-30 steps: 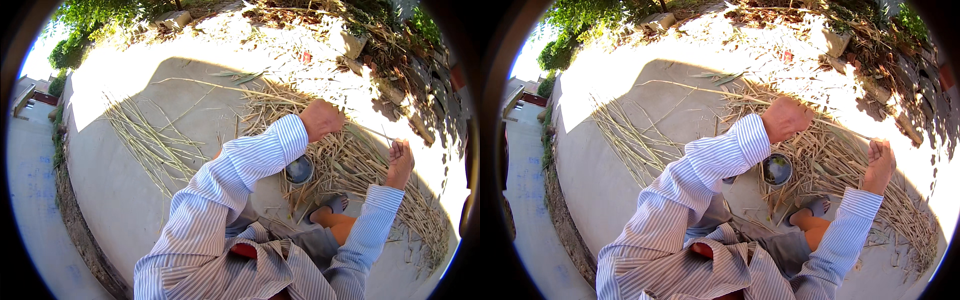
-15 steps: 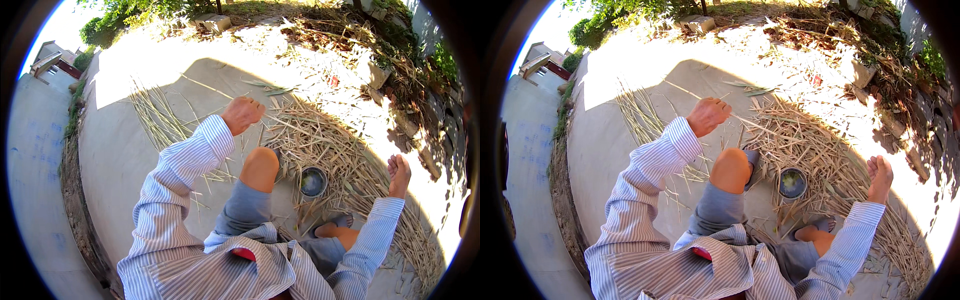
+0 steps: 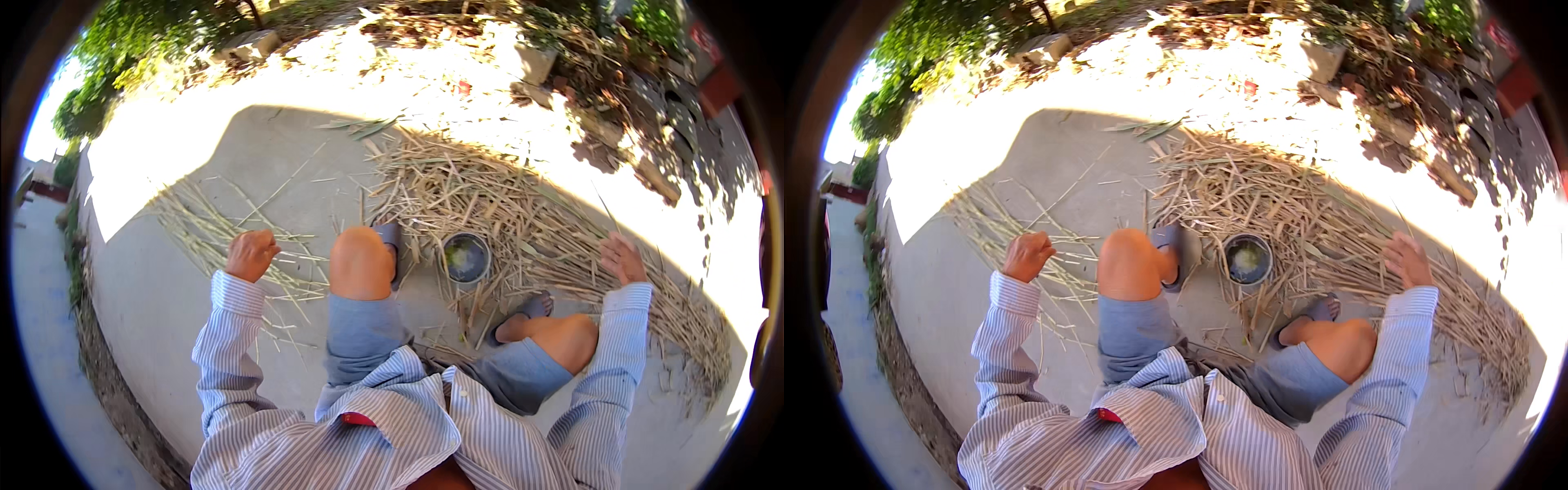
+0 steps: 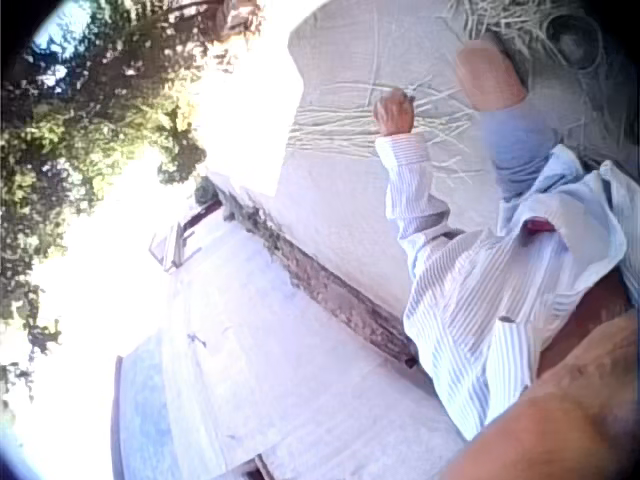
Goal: The person sits on the ground and repeatedly strips thin fibers from long dried plant stalks by hand. The separated fibers are placed into a small metal bowl while the remaining stalks are set aside.
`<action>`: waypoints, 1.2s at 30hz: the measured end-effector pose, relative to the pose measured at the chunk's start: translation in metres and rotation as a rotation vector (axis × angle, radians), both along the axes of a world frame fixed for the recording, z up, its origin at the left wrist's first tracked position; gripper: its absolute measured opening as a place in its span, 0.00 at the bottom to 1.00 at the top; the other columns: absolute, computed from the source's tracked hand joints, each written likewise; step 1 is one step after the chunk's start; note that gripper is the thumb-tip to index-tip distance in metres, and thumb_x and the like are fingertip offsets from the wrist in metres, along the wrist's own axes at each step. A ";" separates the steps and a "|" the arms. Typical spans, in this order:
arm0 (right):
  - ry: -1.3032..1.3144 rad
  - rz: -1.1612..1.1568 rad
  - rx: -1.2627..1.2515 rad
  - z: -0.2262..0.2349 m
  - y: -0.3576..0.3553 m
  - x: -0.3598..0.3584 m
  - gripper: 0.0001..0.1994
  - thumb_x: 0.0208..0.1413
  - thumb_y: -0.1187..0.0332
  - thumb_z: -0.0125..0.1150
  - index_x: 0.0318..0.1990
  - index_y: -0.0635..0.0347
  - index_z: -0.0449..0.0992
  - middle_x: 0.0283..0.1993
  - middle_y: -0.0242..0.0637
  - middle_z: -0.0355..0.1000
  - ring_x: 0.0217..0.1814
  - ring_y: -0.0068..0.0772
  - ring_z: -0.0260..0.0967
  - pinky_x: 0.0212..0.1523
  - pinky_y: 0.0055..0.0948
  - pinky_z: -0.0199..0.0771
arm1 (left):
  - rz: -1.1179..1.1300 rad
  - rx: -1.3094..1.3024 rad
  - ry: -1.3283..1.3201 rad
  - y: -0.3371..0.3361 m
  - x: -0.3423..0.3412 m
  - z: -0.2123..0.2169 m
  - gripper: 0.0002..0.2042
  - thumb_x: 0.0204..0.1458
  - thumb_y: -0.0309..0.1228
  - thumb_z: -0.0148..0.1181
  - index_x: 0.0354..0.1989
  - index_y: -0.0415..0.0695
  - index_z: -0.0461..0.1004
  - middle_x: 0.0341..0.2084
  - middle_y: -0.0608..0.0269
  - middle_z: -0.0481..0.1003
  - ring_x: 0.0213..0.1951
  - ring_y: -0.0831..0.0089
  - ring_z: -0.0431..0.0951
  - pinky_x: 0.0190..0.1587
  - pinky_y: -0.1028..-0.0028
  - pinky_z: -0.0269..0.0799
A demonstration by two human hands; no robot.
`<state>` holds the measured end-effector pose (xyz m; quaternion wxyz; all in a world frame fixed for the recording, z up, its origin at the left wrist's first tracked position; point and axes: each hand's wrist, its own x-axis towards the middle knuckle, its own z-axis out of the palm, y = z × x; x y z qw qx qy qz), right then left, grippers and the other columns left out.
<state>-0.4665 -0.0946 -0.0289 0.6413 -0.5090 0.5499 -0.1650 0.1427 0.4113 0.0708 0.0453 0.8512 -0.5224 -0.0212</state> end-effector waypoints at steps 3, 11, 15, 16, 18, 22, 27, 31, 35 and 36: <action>-0.011 -0.172 0.061 -0.040 0.039 -0.018 0.23 0.59 0.59 0.56 0.57 0.65 0.65 0.51 0.43 0.72 0.50 0.34 0.72 0.47 0.32 0.75 | -0.094 -0.062 -0.009 -0.073 -0.037 -0.001 0.08 0.43 0.27 0.66 0.29 0.41 0.72 0.26 0.55 0.75 0.33 0.54 0.74 0.37 0.59 0.68; 0.062 -0.573 0.264 -0.234 0.161 -0.071 0.10 0.58 0.66 0.57 0.39 0.65 0.77 0.32 0.38 0.75 0.29 0.27 0.72 0.28 0.23 0.74 | -0.617 -0.153 0.093 -0.288 -0.192 0.001 0.10 0.47 0.29 0.63 0.34 0.38 0.73 0.30 0.52 0.75 0.34 0.54 0.73 0.37 0.60 0.67; 0.159 -0.693 0.233 -0.235 0.157 -0.052 0.08 0.58 0.70 0.54 0.34 0.65 0.77 0.29 0.38 0.74 0.27 0.26 0.70 0.25 0.24 0.71 | -0.842 -0.133 0.209 -0.327 -0.238 -0.030 0.09 0.48 0.31 0.61 0.33 0.38 0.73 0.28 0.51 0.74 0.34 0.53 0.72 0.39 0.60 0.66; 0.214 -0.654 0.165 -0.247 0.154 -0.067 0.08 0.57 0.70 0.54 0.34 0.65 0.77 0.29 0.38 0.74 0.28 0.27 0.70 0.26 0.25 0.71 | -0.867 -0.107 0.250 -0.333 -0.248 -0.041 0.09 0.47 0.31 0.61 0.32 0.38 0.73 0.28 0.51 0.74 0.34 0.53 0.72 0.39 0.60 0.66; 0.316 -0.558 0.038 -0.270 0.138 -0.094 0.09 0.56 0.69 0.54 0.33 0.65 0.78 0.29 0.38 0.74 0.30 0.27 0.71 0.29 0.28 0.72 | -0.907 -0.050 0.324 -0.339 -0.260 -0.059 0.09 0.46 0.31 0.62 0.31 0.38 0.73 0.27 0.51 0.74 0.34 0.53 0.72 0.39 0.59 0.65; 0.547 -0.698 -0.123 -0.261 0.094 -0.075 0.14 0.54 0.64 0.54 0.39 0.66 0.78 0.34 0.46 0.76 0.38 0.39 0.74 0.40 0.36 0.73 | -0.905 0.141 0.199 -0.339 -0.252 -0.074 0.09 0.44 0.30 0.63 0.30 0.39 0.74 0.26 0.53 0.74 0.34 0.55 0.72 0.39 0.60 0.65; 0.844 -0.759 -0.102 -0.229 0.050 -0.074 0.21 0.54 0.57 0.53 0.45 0.65 0.77 0.45 0.56 0.74 0.51 0.52 0.72 0.53 0.42 0.69 | -0.924 0.129 0.225 -0.342 -0.266 -0.077 0.10 0.39 0.29 0.66 0.30 0.40 0.74 0.26 0.55 0.75 0.34 0.58 0.72 0.39 0.62 0.65; 0.646 -0.906 0.057 -0.249 0.025 -0.104 0.17 0.57 0.59 0.57 0.36 0.68 0.77 0.31 0.48 0.73 0.35 0.43 0.70 0.40 0.42 0.71 | -0.946 0.222 0.233 -0.344 -0.280 -0.076 0.11 0.38 0.29 0.67 0.30 0.40 0.74 0.26 0.55 0.75 0.35 0.58 0.73 0.39 0.62 0.65; -0.011 -1.197 0.165 -0.249 0.026 -0.120 0.14 0.60 0.63 0.58 0.30 0.66 0.73 0.20 0.34 0.61 0.21 0.25 0.53 0.25 0.32 0.64 | -0.965 0.227 0.231 -0.345 -0.283 -0.082 0.12 0.38 0.29 0.67 0.31 0.39 0.75 0.27 0.55 0.75 0.35 0.58 0.73 0.40 0.63 0.66; -0.105 -1.211 0.158 -0.243 0.028 -0.121 0.11 0.59 0.64 0.58 0.30 0.64 0.73 0.22 0.34 0.63 0.21 0.24 0.55 0.23 0.30 0.62 | -0.965 0.219 0.228 -0.345 -0.281 -0.083 0.12 0.38 0.29 0.67 0.32 0.39 0.75 0.27 0.55 0.75 0.36 0.58 0.73 0.40 0.62 0.66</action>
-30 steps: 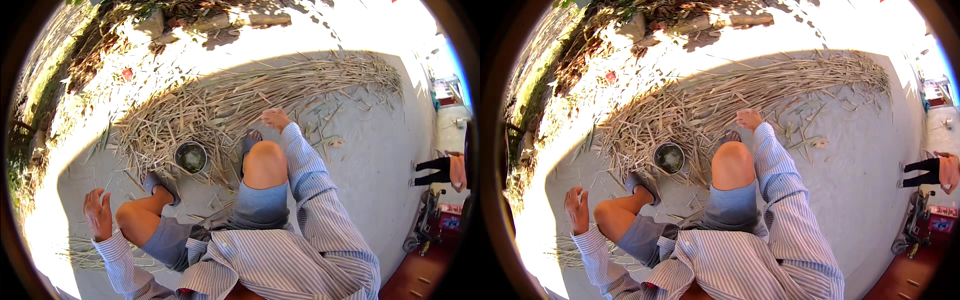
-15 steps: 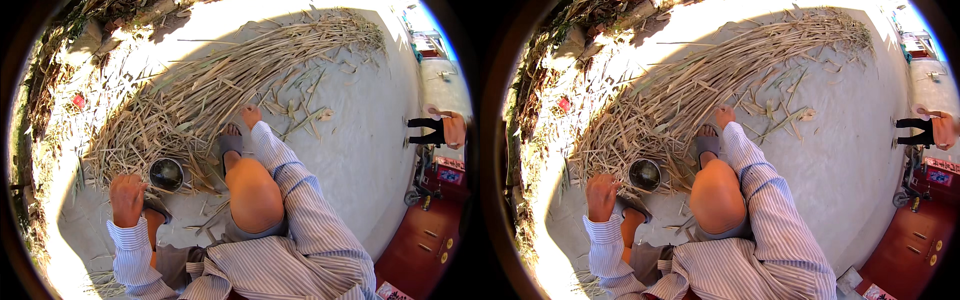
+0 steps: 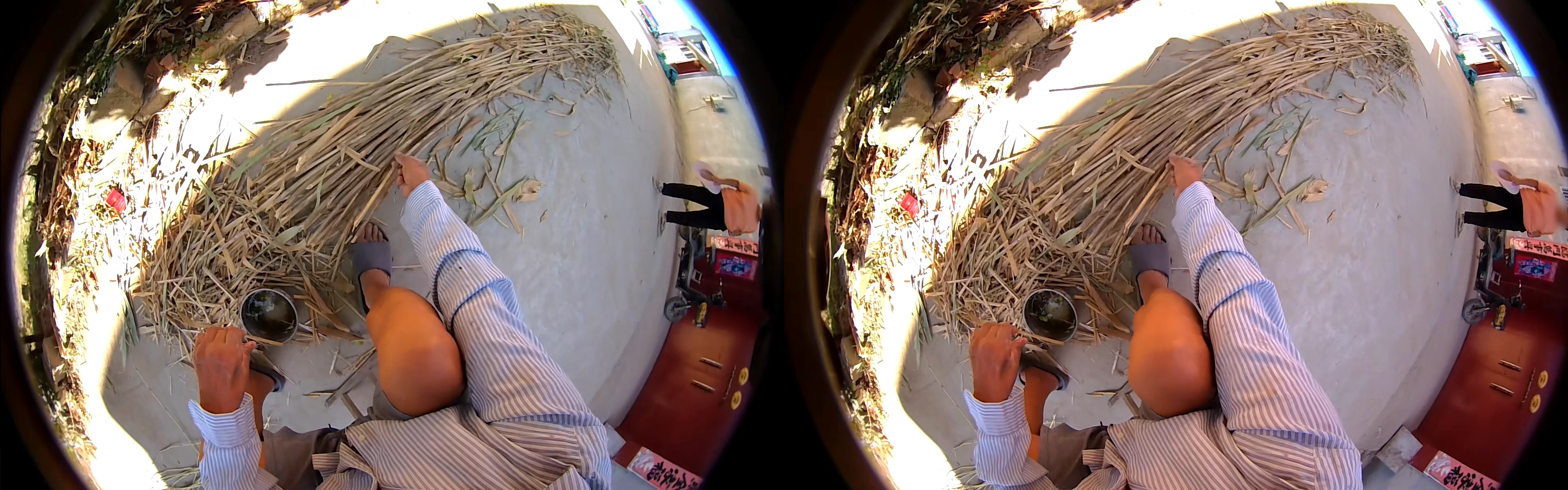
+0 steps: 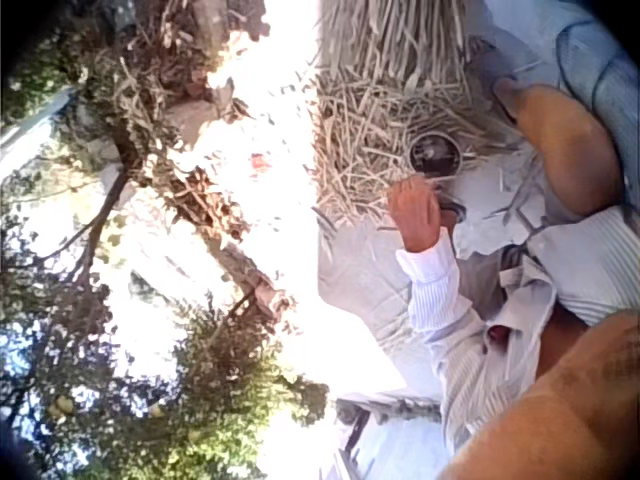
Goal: The person sits on the ground and repeatedly strips thin fibers from long dried plant stalks by hand. The separated fibers are placed into a small metal bowl while the remaining stalks are set aside.
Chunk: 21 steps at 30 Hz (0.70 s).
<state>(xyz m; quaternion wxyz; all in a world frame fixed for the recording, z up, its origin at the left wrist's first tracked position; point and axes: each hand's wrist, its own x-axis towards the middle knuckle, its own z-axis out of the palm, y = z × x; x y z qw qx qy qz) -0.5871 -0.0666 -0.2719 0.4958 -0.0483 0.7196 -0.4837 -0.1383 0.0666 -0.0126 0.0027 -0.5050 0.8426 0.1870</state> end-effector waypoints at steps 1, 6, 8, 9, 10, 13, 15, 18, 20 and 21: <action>-0.070 -0.016 -0.055 0.011 0.003 0.001 0.09 0.59 0.66 0.58 0.30 0.62 0.73 0.23 0.33 0.64 0.22 0.22 0.57 0.22 0.29 0.60 | 0.006 -0.009 -0.002 0.001 0.002 -0.001 0.12 0.38 0.29 0.67 0.32 0.39 0.75 0.27 0.55 0.76 0.36 0.58 0.73 0.40 0.62 0.66; -0.543 -0.008 -0.634 0.063 0.041 -0.016 0.08 0.58 0.63 0.61 0.32 0.56 0.74 0.27 0.27 0.71 0.22 0.18 0.63 0.22 0.22 0.68 | 0.022 -0.008 0.023 0.001 0.002 0.006 0.10 0.40 0.29 0.65 0.29 0.38 0.74 0.28 0.51 0.75 0.35 0.54 0.72 0.40 0.60 0.65; -0.512 0.054 -0.596 0.070 0.059 -0.025 0.08 0.57 0.62 0.62 0.33 0.56 0.75 0.28 0.28 0.74 0.22 0.19 0.68 0.24 0.22 0.75 | 0.017 -0.014 0.057 0.001 0.002 0.006 0.09 0.41 0.29 0.63 0.28 0.37 0.73 0.28 0.50 0.74 0.35 0.52 0.72 0.40 0.59 0.64; -0.502 0.076 -0.552 0.074 0.064 -0.023 0.08 0.58 0.62 0.61 0.33 0.57 0.75 0.27 0.29 0.75 0.22 0.20 0.70 0.23 0.23 0.76 | 0.016 -0.026 0.065 0.003 0.004 0.006 0.09 0.41 0.29 0.64 0.28 0.37 0.73 0.28 0.50 0.74 0.34 0.52 0.72 0.39 0.59 0.64; -0.495 0.100 -0.512 0.083 0.067 -0.016 0.09 0.58 0.62 0.61 0.33 0.57 0.75 0.26 0.29 0.75 0.21 0.21 0.71 0.22 0.24 0.77 | 0.016 -0.043 0.070 0.002 0.006 0.005 0.09 0.40 0.29 0.64 0.28 0.37 0.72 0.28 0.50 0.75 0.34 0.52 0.72 0.39 0.59 0.64; -0.621 0.181 -0.702 0.136 0.064 0.029 0.07 0.58 0.64 0.61 0.34 0.57 0.75 0.32 0.33 0.76 0.27 0.21 0.73 0.27 0.24 0.77 | 0.064 -0.003 0.025 0.001 0.023 0.004 0.10 0.43 0.31 0.64 0.30 0.37 0.73 0.29 0.50 0.75 0.33 0.52 0.73 0.41 0.60 0.66; -0.633 0.260 -0.762 0.154 0.058 0.043 0.07 0.58 0.64 0.61 0.36 0.57 0.75 0.35 0.35 0.77 0.31 0.20 0.73 0.32 0.24 0.75 | 0.198 -0.188 0.206 -0.003 0.016 0.014 0.10 0.45 0.31 0.65 0.31 0.38 0.74 0.31 0.53 0.76 0.35 0.54 0.74 0.41 0.62 0.67; -0.555 0.379 -0.637 0.168 0.051 0.087 0.10 0.57 0.61 0.63 0.34 0.58 0.75 0.32 0.34 0.75 0.30 0.20 0.71 0.33 0.24 0.75 | 0.192 -0.492 0.255 -0.010 0.007 0.048 0.12 0.49 0.35 0.64 0.35 0.39 0.73 0.34 0.56 0.77 0.38 0.59 0.76 0.44 0.63 0.67; -0.528 0.493 -0.548 0.192 0.058 0.128 0.14 0.55 0.58 0.65 0.34 0.61 0.75 0.30 0.33 0.74 0.29 0.20 0.69 0.34 0.22 0.74 | 0.071 -0.669 0.163 -0.013 -0.021 0.088 0.14 0.49 0.37 0.63 0.38 0.40 0.73 0.36 0.57 0.77 0.39 0.61 0.76 0.44 0.63 0.67; -0.513 0.534 -0.504 0.203 0.063 0.144 0.16 0.54 0.57 0.65 0.34 0.63 0.75 0.29 0.33 0.73 0.29 0.20 0.68 0.34 0.22 0.73 | -0.014 -0.710 0.060 -0.015 -0.034 0.097 0.14 0.53 0.35 0.58 0.40 0.36 0.73 0.35 0.53 0.77 0.39 0.58 0.75 0.45 0.63 0.66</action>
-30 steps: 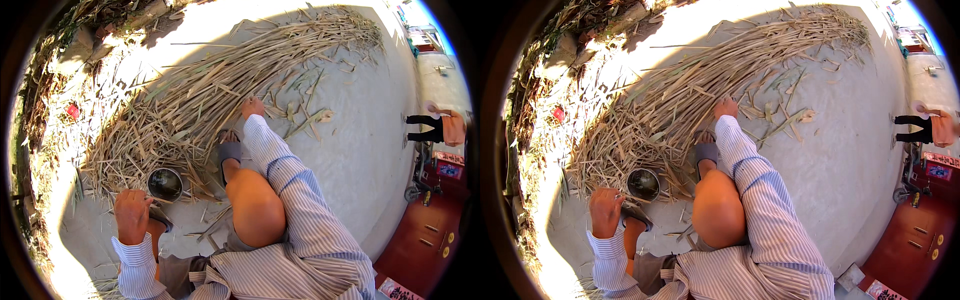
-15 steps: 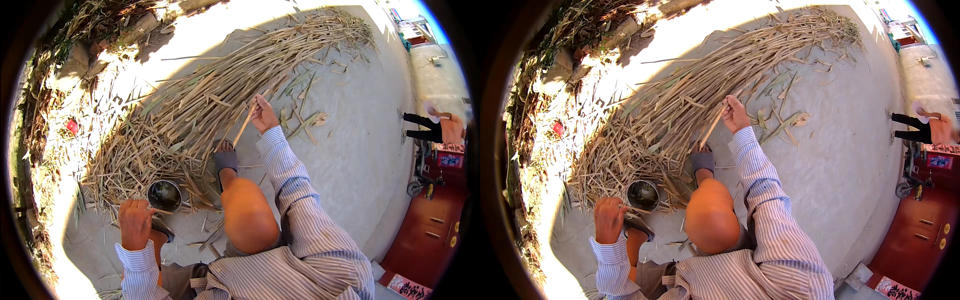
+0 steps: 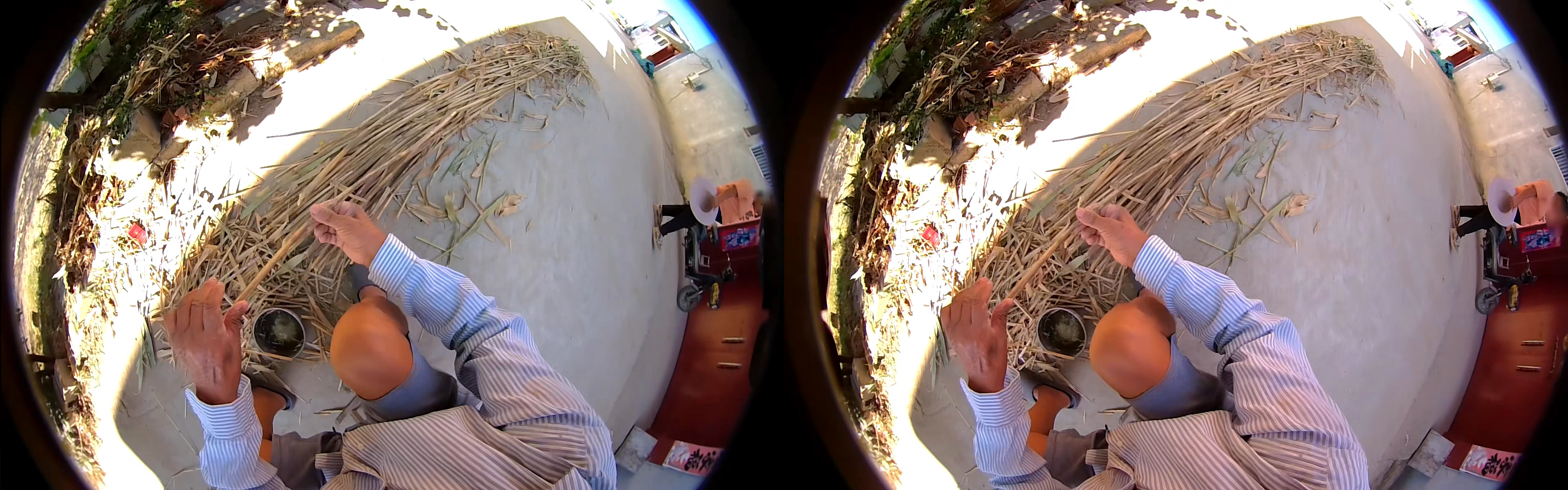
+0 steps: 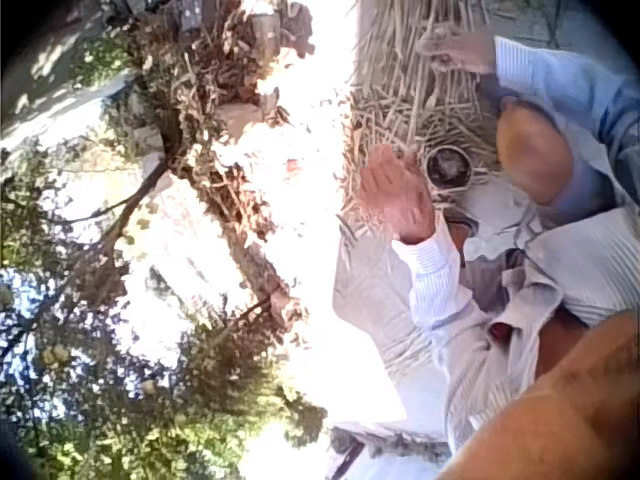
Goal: The person sits on the ground and repeatedly strips thin fibers from long dried plant stalks by hand. The separated fibers are placed into a small metal bowl while the remaining stalks are set aside.
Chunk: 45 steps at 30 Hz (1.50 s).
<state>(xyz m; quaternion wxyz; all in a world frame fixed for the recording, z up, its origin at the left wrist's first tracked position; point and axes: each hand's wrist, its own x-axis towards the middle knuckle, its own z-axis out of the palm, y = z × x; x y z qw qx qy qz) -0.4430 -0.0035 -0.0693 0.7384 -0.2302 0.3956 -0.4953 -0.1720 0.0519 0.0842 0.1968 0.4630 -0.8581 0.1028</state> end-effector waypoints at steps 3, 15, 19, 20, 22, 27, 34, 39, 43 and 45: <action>-0.013 0.030 0.066 0.037 0.006 0.042 0.16 0.54 0.57 0.66 0.34 0.63 0.75 0.29 0.33 0.72 0.29 0.19 0.67 0.32 0.21 0.71 | -0.064 0.005 -0.139 -0.009 -0.027 0.012 0.13 0.53 0.33 0.56 0.41 0.35 0.73 0.36 0.53 0.77 0.39 0.58 0.75 0.42 0.64 0.65; -0.144 -0.135 0.106 0.079 -0.016 0.035 0.07 0.60 0.68 0.58 0.33 0.62 0.74 0.26 0.31 0.70 0.26 0.20 0.69 0.27 0.20 0.76 | 0.230 -0.088 -0.195 0.031 0.175 0.086 0.05 0.46 0.30 0.60 0.27 0.43 0.71 0.21 0.61 0.73 0.29 0.63 0.72 0.37 0.64 0.62; -0.036 -0.047 0.173 0.089 -0.016 0.050 0.07 0.60 0.66 0.58 0.38 0.61 0.72 0.30 0.32 0.71 0.30 0.23 0.71 0.30 0.22 0.77 | 0.388 -0.093 -0.208 0.056 0.256 0.094 0.06 0.48 0.30 0.61 0.27 0.43 0.72 0.22 0.61 0.75 0.30 0.63 0.74 0.39 0.65 0.62; -0.032 -0.007 0.167 0.097 -0.012 0.068 0.08 0.60 0.66 0.58 0.38 0.61 0.72 0.31 0.32 0.71 0.31 0.23 0.71 0.30 0.22 0.77 | 0.378 -0.096 -0.209 0.064 0.263 0.101 0.06 0.48 0.31 0.62 0.27 0.43 0.72 0.22 0.61 0.75 0.30 0.63 0.73 0.39 0.64 0.62; -0.051 0.064 0.178 0.103 -0.006 0.095 0.08 0.61 0.66 0.56 0.40 0.62 0.72 0.34 0.33 0.72 0.36 0.25 0.72 0.33 0.22 0.77 | 0.304 -0.092 -0.202 0.069 0.245 0.107 0.07 0.48 0.33 0.61 0.27 0.44 0.72 0.22 0.62 0.74 0.29 0.62 0.73 0.38 0.64 0.61; -0.070 0.157 0.146 0.118 0.009 0.147 0.09 0.61 0.67 0.56 0.44 0.62 0.73 0.39 0.35 0.74 0.40 0.27 0.73 0.38 0.24 0.76 | 0.204 0.090 -0.049 0.064 0.193 0.090 0.11 0.50 0.38 0.61 0.30 0.43 0.73 0.23 0.60 0.75 0.29 0.60 0.73 0.34 0.62 0.60; -0.114 0.186 0.082 0.105 0.012 0.160 0.09 0.63 0.68 0.53 0.46 0.63 0.72 0.42 0.37 0.75 0.42 0.26 0.73 0.41 0.23 0.77 | 0.318 0.290 1.112 0.055 0.219 0.074 0.05 0.52 0.26 0.64 0.29 0.39 0.75 0.23 0.63 0.77 0.28 0.82 0.76 0.31 0.81 0.71; -0.159 0.201 0.033 0.099 0.009 0.182 0.11 0.63 0.68 0.53 0.48 0.64 0.71 0.43 0.38 0.75 0.43 0.27 0.74 0.42 0.22 0.77 | 0.357 0.089 0.139 0.047 0.186 0.080 0.12 0.52 0.37 0.62 0.32 0.40 0.74 0.25 0.60 0.78 0.30 0.68 0.75 0.39 0.66 0.64; -0.250 0.323 0.006 0.103 0.023 0.209 0.12 0.60 0.66 0.58 0.46 0.63 0.72 0.42 0.36 0.74 0.43 0.27 0.74 0.40 0.22 0.76 | 0.189 0.008 -0.151 0.022 0.138 0.042 0.10 0.48 0.39 0.62 0.31 0.46 0.76 0.23 0.63 0.74 0.30 0.65 0.72 0.36 0.62 0.61; -0.285 0.294 0.012 0.100 0.025 0.206 0.12 0.60 0.65 0.59 0.46 0.62 0.72 0.41 0.36 0.74 0.43 0.26 0.74 0.39 0.21 0.76 | 0.196 0.064 0.018 0.023 0.140 0.049 0.07 0.48 0.36 0.63 0.29 0.46 0.77 0.20 0.64 0.73 0.27 0.64 0.72 0.35 0.64 0.60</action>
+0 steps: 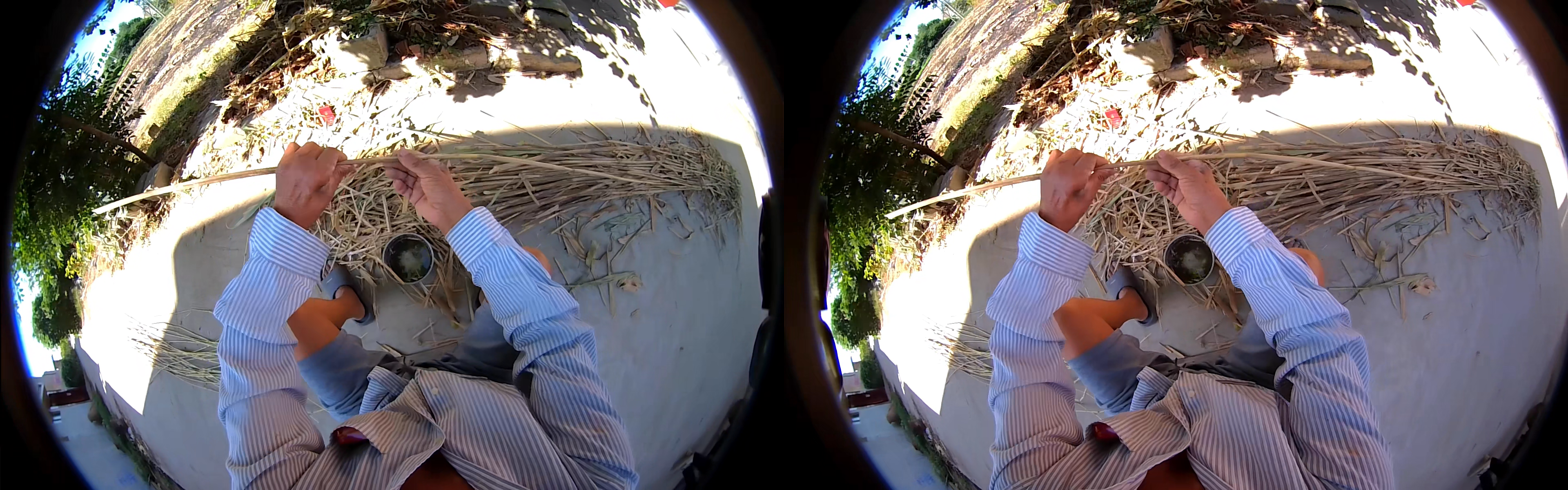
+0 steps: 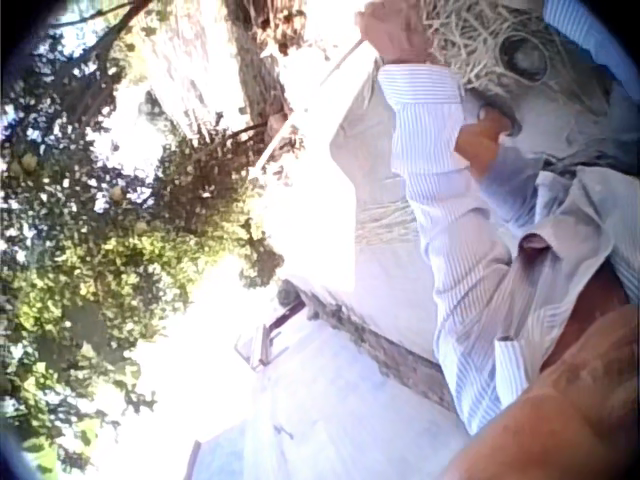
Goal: The person sits on the ground and repeatedly strips thin fibers from long dried plant stalks by hand. The separated fibers are placed into a small metal bowl while the remaining stalks are set aside.
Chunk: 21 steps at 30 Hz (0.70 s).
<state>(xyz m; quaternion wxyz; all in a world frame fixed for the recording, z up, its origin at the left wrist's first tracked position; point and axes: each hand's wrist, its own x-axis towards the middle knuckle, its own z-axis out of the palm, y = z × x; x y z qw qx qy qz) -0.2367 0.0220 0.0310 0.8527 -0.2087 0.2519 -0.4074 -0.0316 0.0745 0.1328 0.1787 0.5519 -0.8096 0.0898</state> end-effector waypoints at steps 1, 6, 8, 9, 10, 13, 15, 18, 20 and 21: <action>-0.020 -0.012 0.006 -0.001 -0.001 -0.003 0.12 0.59 0.65 0.59 0.46 0.62 0.72 0.41 0.36 0.74 0.43 0.26 0.74 0.39 0.21 0.76 | 0.026 0.009 0.015 0.002 0.008 0.006 0.08 0.48 0.36 0.63 0.28 0.46 0.77 0.20 0.64 0.74 0.27 0.65 0.72 0.35 0.65 0.61; 0.045 -0.189 0.096 -0.007 -0.003 -0.017 0.12 0.60 0.66 0.59 0.46 0.64 0.72 0.41 0.36 0.74 0.41 0.25 0.73 0.37 0.19 0.75 | 0.091 0.060 0.090 0.012 0.083 0.030 0.07 0.47 0.36 0.64 0.27 0.46 0.77 0.20 0.65 0.76 0.29 0.65 0.74 0.39 0.65 0.63; 0.054 -0.218 0.091 -0.004 0.005 -0.015 0.12 0.60 0.66 0.58 0.47 0.65 0.71 0.40 0.36 0.74 0.41 0.25 0.73 0.36 0.19 0.76 | 0.098 0.091 0.017 0.012 0.097 0.034 0.09 0.48 0.36 0.64 0.32 0.44 0.77 0.25 0.63 0.77 0.33 0.63 0.74 0.42 0.65 0.63; 0.089 -0.246 0.055 -0.003 0.009 -0.011 0.15 0.59 0.61 0.60 0.44 0.66 0.73 0.38 0.38 0.75 0.39 0.25 0.73 0.35 0.20 0.75 | 0.091 0.083 -0.033 0.011 0.095 0.036 0.09 0.48 0.34 0.64 0.33 0.43 0.77 0.27 0.62 0.77 0.35 0.63 0.75 0.43 0.65 0.64; 0.144 -0.240 0.000 -0.001 0.013 -0.010 0.17 0.58 0.59 0.61 0.42 0.66 0.74 0.37 0.39 0.75 0.38 0.25 0.73 0.35 0.21 0.75 | 0.083 0.074 -0.083 0.008 0.092 0.038 0.10 0.47 0.33 0.64 0.35 0.42 0.77 0.29 0.61 0.78 0.36 0.63 0.75 0.44 0.65 0.64; 0.289 -0.242 -0.163 0.003 0.024 -0.006 0.24 0.53 0.49 0.64 0.38 0.68 0.77 0.33 0.41 0.77 0.31 0.24 0.72 0.31 0.23 0.73 | -0.040 -0.013 -0.095 -0.002 0.071 0.025 0.12 0.45 0.35 0.66 0.35 0.42 0.76 0.29 0.63 0.78 0.37 0.64 0.75 0.43 0.65 0.64; 0.326 -0.238 -0.228 0.007 0.026 -0.009 0.24 0.54 0.50 0.63 0.40 0.69 0.76 0.33 0.41 0.77 0.30 0.24 0.72 0.31 0.23 0.73 | -0.097 -0.053 -0.067 -0.005 0.050 0.018 0.12 0.44 0.34 0.67 0.34 0.42 0.76 0.29 0.65 0.78 0.35 0.66 0.75 0.40 0.66 0.65; 0.348 -0.313 -0.341 0.024 0.034 -0.013 0.22 0.56 0.51 0.62 0.37 0.67 0.77 0.30 0.39 0.76 0.28 0.22 0.70 0.30 0.23 0.71 | -0.132 -0.066 0.122 -0.004 0.035 0.008 0.09 0.43 0.31 0.68 0.31 0.42 0.77 0.26 0.65 0.78 0.31 0.67 0.76 0.35 0.68 0.66; 0.342 -0.353 -0.390 0.031 0.036 -0.014 0.22 0.56 0.51 0.61 0.35 0.66 0.78 0.29 0.38 0.76 0.28 0.22 0.70 0.30 0.22 0.71 | -0.118 0.016 0.263 -0.001 0.039 0.001 0.08 0.43 0.29 0.68 0.31 0.42 0.78 0.25 0.64 0.78 0.29 0.68 0.76 0.34 0.68 0.67; 0.335 -0.353 -0.394 0.033 0.036 -0.016 0.21 0.57 0.51 0.61 0.35 0.66 0.78 0.29 0.38 0.76 0.28 0.22 0.71 0.30 0.22 0.71 | -0.158 0.100 0.374 0.000 0.041 -0.006 0.05 0.47 0.27 0.66 0.31 0.40 0.78 0.25 0.63 0.79 0.29 0.73 0.77 0.33 0.72 0.69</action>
